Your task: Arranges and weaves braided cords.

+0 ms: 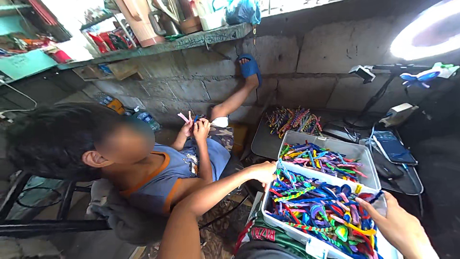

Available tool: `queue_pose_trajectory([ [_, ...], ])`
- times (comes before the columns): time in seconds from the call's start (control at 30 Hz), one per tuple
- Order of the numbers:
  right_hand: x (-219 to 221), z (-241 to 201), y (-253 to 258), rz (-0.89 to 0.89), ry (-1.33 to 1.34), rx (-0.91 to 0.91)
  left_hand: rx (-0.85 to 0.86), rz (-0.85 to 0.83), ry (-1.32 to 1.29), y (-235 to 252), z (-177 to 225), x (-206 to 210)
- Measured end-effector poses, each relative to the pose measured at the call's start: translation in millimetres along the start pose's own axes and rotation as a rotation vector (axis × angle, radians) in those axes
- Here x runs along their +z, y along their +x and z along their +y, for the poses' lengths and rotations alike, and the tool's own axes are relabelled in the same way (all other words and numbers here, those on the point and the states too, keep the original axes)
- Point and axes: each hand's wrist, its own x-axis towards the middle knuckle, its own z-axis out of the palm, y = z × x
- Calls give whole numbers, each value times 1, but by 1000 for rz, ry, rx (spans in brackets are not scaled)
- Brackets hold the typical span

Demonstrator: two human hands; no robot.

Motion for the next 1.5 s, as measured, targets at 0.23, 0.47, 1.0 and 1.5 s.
queue_pose_trajectory([
  [0.23, 46, 73, 61, 42, 91, -299, -36, -21, -48, -13, -22, -12],
  [0.47, 46, 63, 52, 190, 69, -347, -69, 27, -304, -17, -24, 5],
  [1.0, 30, 70, 51, 115, -23, -201, -34, 346, 212, -11, -9, 33],
  [1.5, 57, 44, 30, -29, -86, -596, 302, 125, 357, -10, 53, 84],
])
